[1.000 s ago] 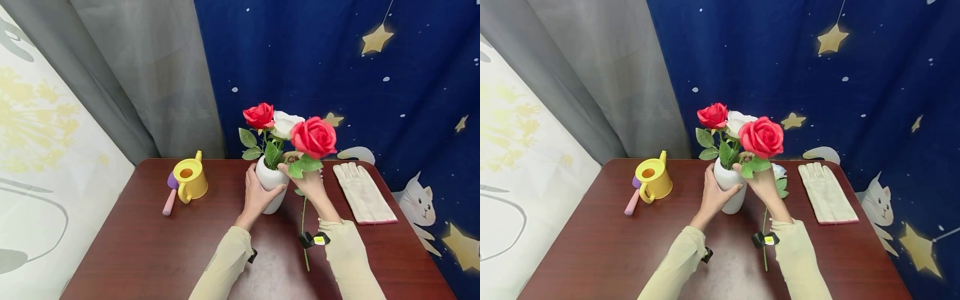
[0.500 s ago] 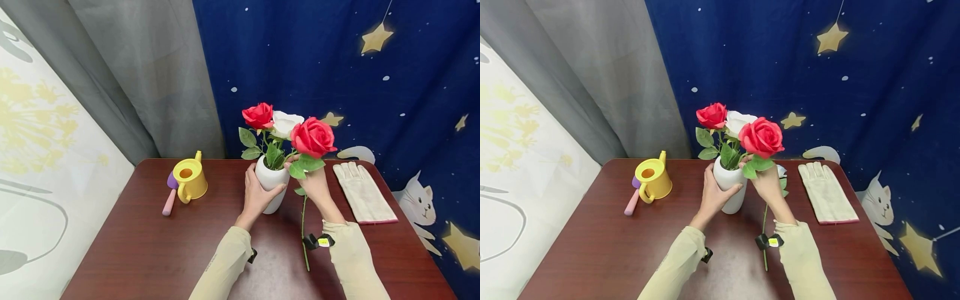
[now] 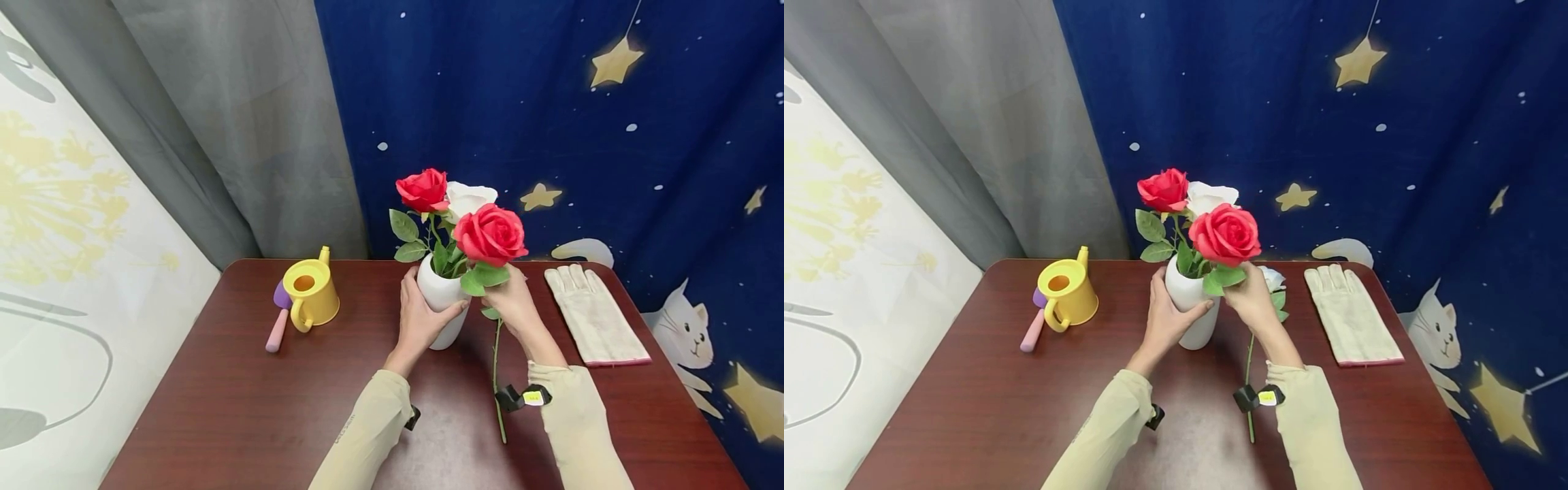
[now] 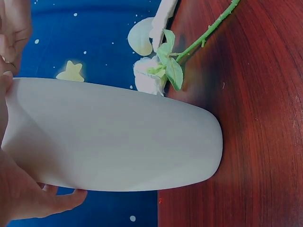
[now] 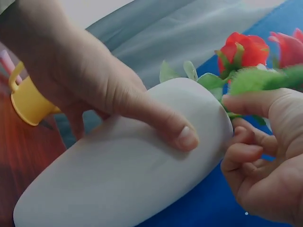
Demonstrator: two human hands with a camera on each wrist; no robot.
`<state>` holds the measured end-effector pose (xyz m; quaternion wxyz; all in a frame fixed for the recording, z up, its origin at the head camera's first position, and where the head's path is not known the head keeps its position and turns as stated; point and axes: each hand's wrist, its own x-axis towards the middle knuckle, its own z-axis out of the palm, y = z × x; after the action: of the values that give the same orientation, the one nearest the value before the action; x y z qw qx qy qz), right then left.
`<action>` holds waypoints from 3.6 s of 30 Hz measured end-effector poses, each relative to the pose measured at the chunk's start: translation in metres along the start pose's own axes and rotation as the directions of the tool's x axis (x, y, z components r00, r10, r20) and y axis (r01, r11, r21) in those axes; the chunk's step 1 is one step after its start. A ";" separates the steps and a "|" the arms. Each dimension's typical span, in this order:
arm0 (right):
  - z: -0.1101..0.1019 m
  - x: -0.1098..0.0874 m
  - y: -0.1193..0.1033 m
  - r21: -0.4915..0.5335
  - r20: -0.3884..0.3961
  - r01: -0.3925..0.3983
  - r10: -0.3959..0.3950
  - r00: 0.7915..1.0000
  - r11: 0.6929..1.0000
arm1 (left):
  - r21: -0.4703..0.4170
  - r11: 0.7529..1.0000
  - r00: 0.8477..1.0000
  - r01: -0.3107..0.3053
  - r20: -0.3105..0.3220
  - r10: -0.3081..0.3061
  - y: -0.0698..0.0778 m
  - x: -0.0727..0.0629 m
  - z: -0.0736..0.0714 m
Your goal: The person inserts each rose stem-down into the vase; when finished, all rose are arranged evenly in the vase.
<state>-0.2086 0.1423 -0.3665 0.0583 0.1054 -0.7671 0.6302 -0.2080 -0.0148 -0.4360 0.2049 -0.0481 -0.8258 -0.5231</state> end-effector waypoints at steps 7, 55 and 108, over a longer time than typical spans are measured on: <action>-0.004 -0.005 0.004 0.019 -0.007 0.022 -0.022 1.000 1.000 | -0.015 1.000 1.000 0.027 0.012 -0.027 0.001 -0.001 0.001; -0.031 -0.018 0.165 -0.247 -0.216 -0.495 0.451 0.866 0.833 | 0.031 0.995 0.963 0.096 -0.255 -0.085 0.005 -0.009 0.018; -0.087 -0.056 0.151 0.930 0.001 -0.127 0.344 0.939 0.344 | -0.002 0.998 0.982 0.062 0.178 -0.061 0.021 0.013 -0.014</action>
<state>-0.1933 0.2602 -0.5056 -0.0272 -0.0544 -0.2845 0.9567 -0.2099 -0.0198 -0.4079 0.1139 -0.0699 -0.8399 -0.5261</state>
